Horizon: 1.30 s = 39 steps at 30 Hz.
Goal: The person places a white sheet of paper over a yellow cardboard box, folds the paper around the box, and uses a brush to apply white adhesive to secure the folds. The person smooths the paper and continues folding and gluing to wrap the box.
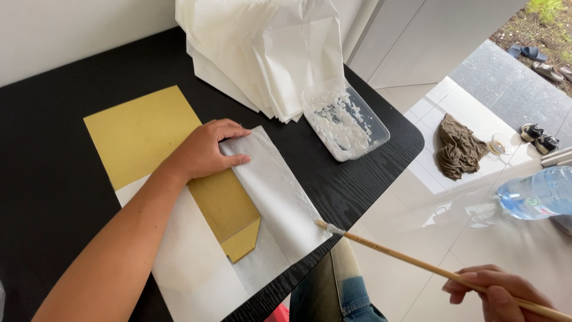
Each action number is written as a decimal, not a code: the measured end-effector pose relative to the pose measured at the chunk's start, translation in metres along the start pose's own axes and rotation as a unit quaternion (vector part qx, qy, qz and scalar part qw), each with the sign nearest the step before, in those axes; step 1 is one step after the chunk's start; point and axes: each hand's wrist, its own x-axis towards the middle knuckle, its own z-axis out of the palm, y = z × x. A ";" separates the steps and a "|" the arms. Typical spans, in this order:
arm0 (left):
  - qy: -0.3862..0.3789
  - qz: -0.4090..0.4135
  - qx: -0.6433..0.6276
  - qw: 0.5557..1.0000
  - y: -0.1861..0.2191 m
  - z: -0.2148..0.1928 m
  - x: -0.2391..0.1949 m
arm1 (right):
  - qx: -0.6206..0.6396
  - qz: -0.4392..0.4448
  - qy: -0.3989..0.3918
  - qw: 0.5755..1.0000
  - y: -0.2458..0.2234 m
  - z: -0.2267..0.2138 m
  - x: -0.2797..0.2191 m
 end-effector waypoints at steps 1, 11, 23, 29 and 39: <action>0.000 -0.001 -0.005 1.000 -0.001 0.001 -0.001 | -0.034 0.010 0.005 0.999 -0.008 0.004 0.000; 0.008 0.014 -0.003 1.000 -0.007 0.004 0.000 | -0.327 0.018 -0.194 0.925 0.057 -0.130 0.004; -0.001 -0.005 -0.004 1.000 0.000 0.000 -0.002 | -0.063 -0.053 0.036 0.996 -0.005 0.078 0.067; -0.013 -0.024 -0.015 1.000 0.001 -0.001 -0.002 | -0.123 0.035 0.012 0.992 -0.040 0.070 0.062; -0.014 0.003 -0.013 1.000 -0.008 0.003 0.000 | -0.033 0.636 -0.020 0.771 0.101 -0.121 0.095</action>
